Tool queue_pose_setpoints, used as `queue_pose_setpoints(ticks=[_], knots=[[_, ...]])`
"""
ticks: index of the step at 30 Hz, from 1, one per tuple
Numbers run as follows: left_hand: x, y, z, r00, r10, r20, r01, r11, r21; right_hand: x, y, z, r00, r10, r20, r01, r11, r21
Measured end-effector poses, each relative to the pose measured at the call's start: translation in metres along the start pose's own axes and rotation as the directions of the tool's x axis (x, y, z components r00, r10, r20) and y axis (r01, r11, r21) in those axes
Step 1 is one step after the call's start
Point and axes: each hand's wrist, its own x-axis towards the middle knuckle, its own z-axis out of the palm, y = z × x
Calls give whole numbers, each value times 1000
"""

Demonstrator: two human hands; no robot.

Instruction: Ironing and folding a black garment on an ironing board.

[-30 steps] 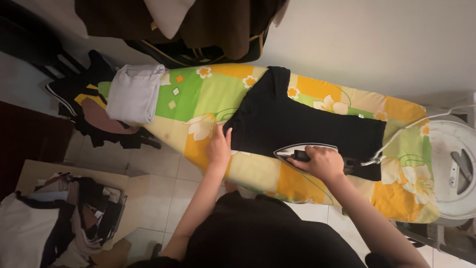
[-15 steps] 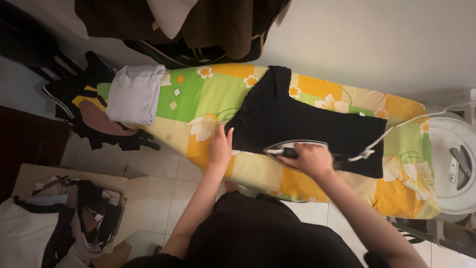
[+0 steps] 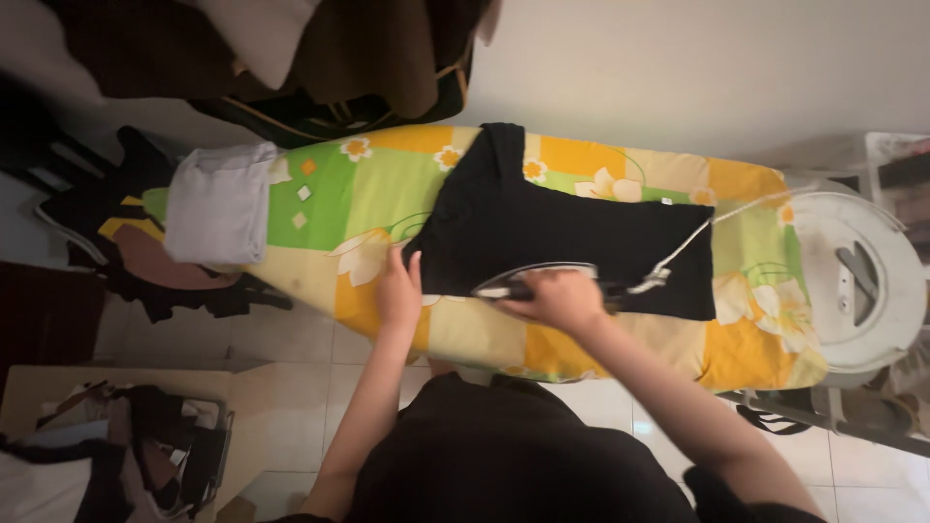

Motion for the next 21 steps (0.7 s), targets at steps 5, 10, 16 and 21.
queue_pose_setpoints(ticks=[5, 10, 16, 21], knots=[[0, 5, 3, 993, 61, -97, -54, 996, 71, -53, 93, -33, 974, 190, 120, -173, 975, -142], [-3, -1, 7, 999, -4, -38, 8, 993, 121, -108, 176, -60, 867, 417, 274, -312, 882, -354], [3, 7, 11, 996, 33, -80, -22, 990, 139, -171, 292, -92, 594, 800, 82, -778, 597, -195], [23, 25, 10, 990, -43, -137, 74, 970, 230, -214, 396, -71, 417, 896, -151, -903, 389, -181]])
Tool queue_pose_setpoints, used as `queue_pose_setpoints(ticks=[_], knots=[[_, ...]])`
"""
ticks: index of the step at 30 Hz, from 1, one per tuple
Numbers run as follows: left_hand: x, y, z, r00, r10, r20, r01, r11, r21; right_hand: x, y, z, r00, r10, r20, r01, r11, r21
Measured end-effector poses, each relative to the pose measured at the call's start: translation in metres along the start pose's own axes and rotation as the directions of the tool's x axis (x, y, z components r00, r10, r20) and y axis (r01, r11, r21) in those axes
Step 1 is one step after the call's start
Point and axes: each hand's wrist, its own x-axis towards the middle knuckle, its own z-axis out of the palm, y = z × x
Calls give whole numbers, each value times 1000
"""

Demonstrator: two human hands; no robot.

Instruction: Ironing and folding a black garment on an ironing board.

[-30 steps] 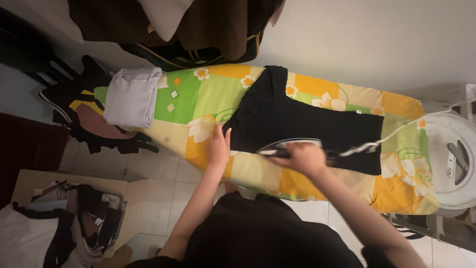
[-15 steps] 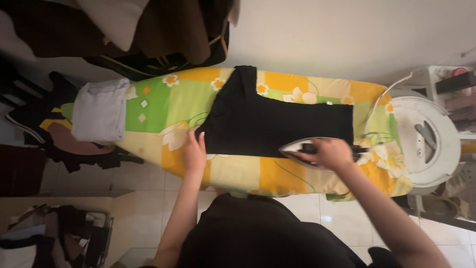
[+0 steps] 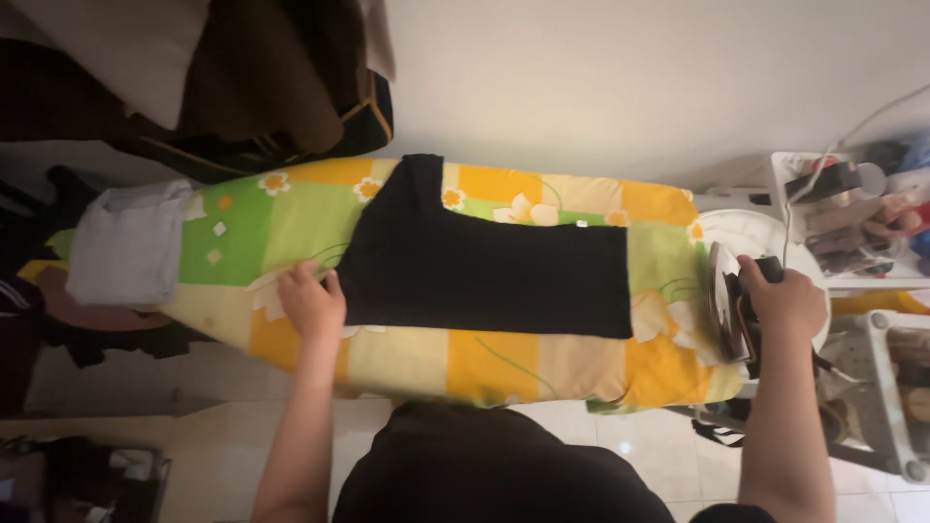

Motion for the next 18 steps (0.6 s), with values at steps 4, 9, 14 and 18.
queue_pose_setpoints(ticks=[4, 9, 14, 18], knots=[[19, 25, 9, 988, 104, -114, -99, 994, 49, 40, 17, 33, 995, 28, -99, -24, 999, 40], [36, 78, 20, 981, 172, -85, -170, 985, 31, 43, -19, 20, 999, 8, -37, -5, 996, 89], [61, 122, 34, 982, 168, 81, -171, 985, 28, 27, -40, 35, 993, -103, -59, 106, 993, 49], [86, 142, 56, 977, 141, 158, -153, 986, 68, 27, -38, 43, 992, -116, -54, 117, 993, 23]])
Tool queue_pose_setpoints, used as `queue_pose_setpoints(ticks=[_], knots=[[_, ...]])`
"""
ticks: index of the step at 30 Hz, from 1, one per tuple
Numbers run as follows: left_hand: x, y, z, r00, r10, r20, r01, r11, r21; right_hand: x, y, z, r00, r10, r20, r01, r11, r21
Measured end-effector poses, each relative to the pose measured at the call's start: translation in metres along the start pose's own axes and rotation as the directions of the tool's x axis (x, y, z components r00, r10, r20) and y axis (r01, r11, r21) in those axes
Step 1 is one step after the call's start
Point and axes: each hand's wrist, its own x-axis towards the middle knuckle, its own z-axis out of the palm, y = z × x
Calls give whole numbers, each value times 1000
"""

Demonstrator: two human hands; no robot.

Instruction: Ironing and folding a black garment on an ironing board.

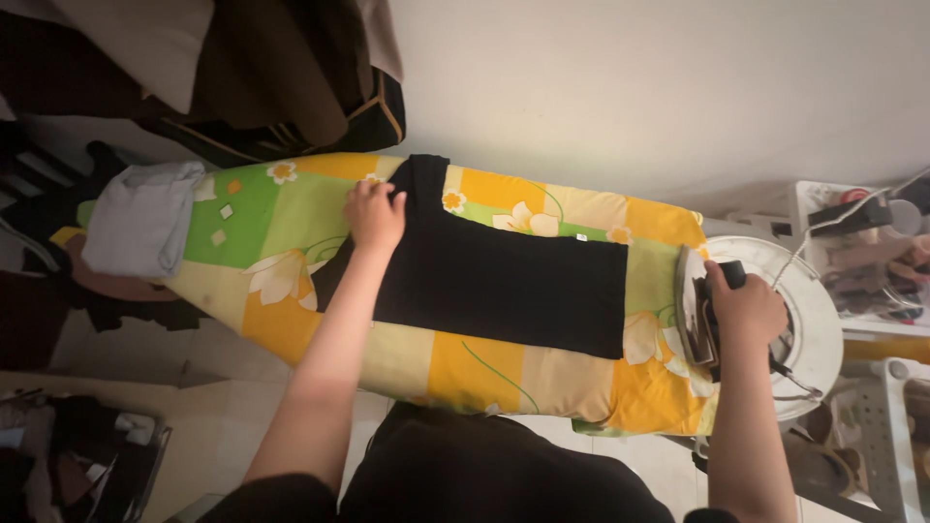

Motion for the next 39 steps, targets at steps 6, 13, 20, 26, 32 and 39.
queue_pose_setpoints(ticks=[6, 13, 20, 26, 32, 39], knots=[[35, 10, 28, 998, -11, 65, 8, 999, 53, -6, 3, -14, 997, 11, -78, 0, 990, 144], [60, 26, 36, 987, -23, 159, 13, 998, 66, -17, -23, -33, 845, 121, -522, 349, 615, 708], [84, 0, 78, 992, 18, 127, -4, 994, -106, -40, 10, 55, 641, 367, -674, 334, 657, 676], [81, -1, 63, 985, -83, 151, 155, 811, -565, -70, 12, 67, 552, 565, -613, 383, 481, 788], [54, 0, 13, 940, -62, 336, 336, 355, -873, -100, 20, 82, 688, 667, -286, 206, 198, 958], [-1, -24, -20, 884, 12, 467, 466, -73, -882, -135, 12, 59, 688, 551, -473, 133, 544, 828]])
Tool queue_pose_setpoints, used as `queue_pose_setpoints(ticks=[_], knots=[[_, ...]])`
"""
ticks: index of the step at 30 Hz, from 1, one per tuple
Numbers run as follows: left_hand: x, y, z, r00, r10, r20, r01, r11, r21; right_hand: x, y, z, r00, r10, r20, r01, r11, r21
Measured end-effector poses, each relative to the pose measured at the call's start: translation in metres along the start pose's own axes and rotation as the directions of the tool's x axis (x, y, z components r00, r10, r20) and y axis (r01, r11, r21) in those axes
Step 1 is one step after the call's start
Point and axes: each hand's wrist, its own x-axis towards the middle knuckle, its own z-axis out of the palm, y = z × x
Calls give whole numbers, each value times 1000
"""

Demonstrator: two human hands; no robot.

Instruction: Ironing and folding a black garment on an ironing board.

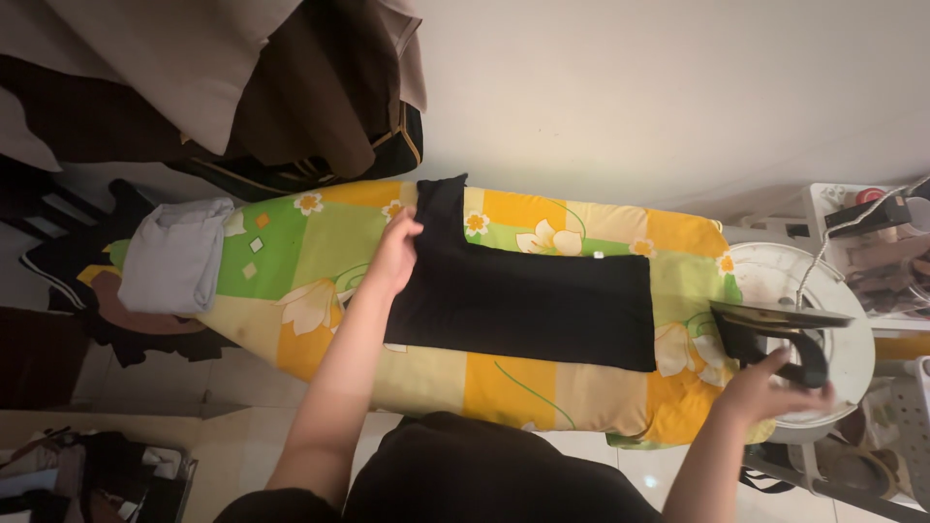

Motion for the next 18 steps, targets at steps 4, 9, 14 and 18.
queue_pose_setpoints(ticks=[4, 9, 14, 18], knots=[[-65, -2, -8, 1000, -14, 13, 15, 985, -169, -43, -95, -20, 965, -264, 2, 257, 936, -241], [-110, -18, -20, 985, 109, 137, -99, 992, -78, -44, -131, -6, 882, -323, 343, 443, 817, -369], [-112, -6, -26, 984, 122, 129, -119, 992, -31, -17, -102, -6, 924, -207, 321, 299, 914, -273], [-114, 1, -21, 988, 111, 107, -103, 992, -74, 34, -66, -1, 978, -68, 195, 110, 971, -212]])
